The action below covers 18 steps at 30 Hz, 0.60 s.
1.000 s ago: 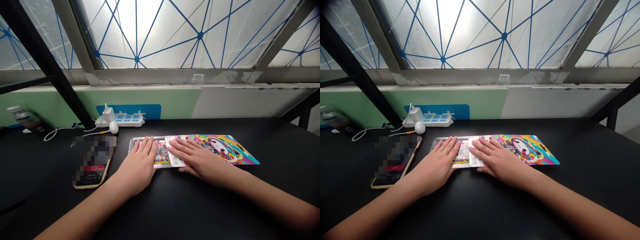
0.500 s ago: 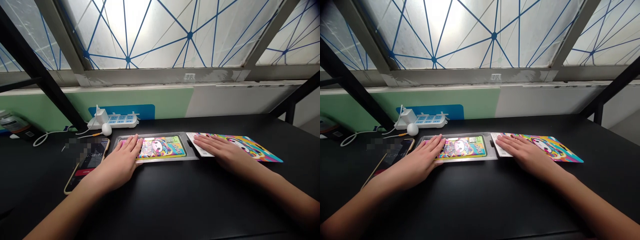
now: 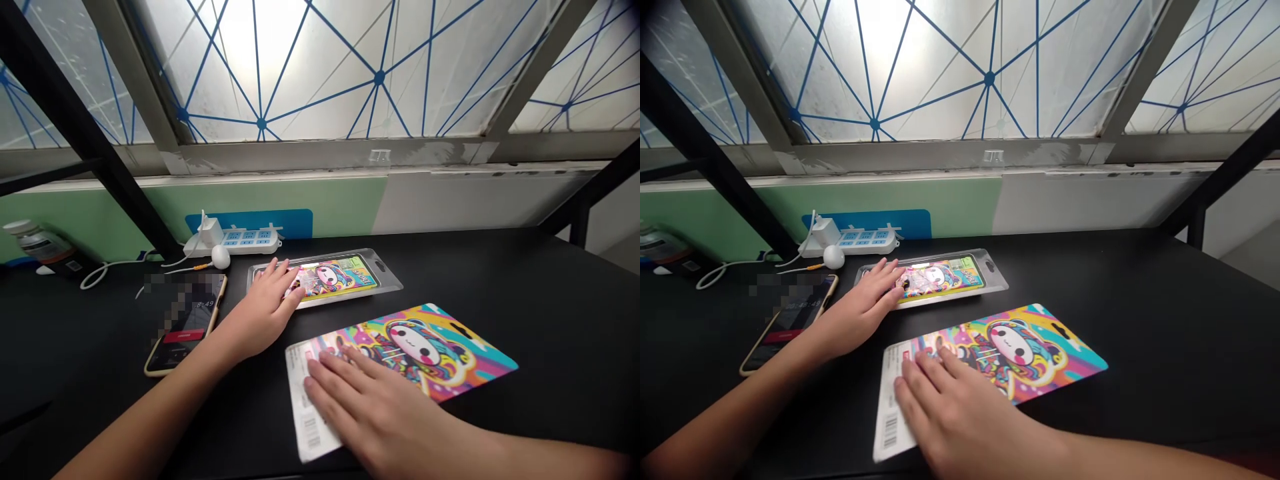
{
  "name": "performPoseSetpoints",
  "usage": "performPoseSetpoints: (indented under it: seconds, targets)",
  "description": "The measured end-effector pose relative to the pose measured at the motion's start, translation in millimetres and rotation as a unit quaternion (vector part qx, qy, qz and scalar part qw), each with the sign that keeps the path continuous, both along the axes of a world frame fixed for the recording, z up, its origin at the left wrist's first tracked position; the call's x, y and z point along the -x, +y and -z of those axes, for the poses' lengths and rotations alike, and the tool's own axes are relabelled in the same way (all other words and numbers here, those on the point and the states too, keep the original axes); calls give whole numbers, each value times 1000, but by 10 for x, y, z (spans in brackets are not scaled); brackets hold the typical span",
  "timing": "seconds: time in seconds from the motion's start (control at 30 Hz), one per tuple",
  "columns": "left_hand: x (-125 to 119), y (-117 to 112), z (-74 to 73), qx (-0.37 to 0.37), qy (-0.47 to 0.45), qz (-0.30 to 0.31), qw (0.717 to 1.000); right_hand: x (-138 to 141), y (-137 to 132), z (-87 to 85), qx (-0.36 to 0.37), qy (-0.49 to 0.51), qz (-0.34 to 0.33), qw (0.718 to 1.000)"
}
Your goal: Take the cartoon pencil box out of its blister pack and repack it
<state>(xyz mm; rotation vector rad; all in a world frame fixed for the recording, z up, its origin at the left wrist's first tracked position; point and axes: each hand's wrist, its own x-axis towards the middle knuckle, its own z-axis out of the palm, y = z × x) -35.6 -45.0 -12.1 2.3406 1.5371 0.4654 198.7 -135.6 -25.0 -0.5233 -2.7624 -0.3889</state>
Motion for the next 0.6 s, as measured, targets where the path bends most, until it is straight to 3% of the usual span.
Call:
performPoseSetpoints:
  seconds: [0.07,0.17,0.33,0.6]
  targets:
    - [-7,-13,3,-34,-13,5,999,173,76,43,50,-8,-11,999]
    - [-10,-2,46,-95,55,-3,994,372,286,73,144,-5,-11,989]
    - [15,40,75,-99,123,-14,987,510,545,43,281,21,-15,959]
    - [15,69,103,-96,152,6,984,416,612,32,345,33,-57,936]
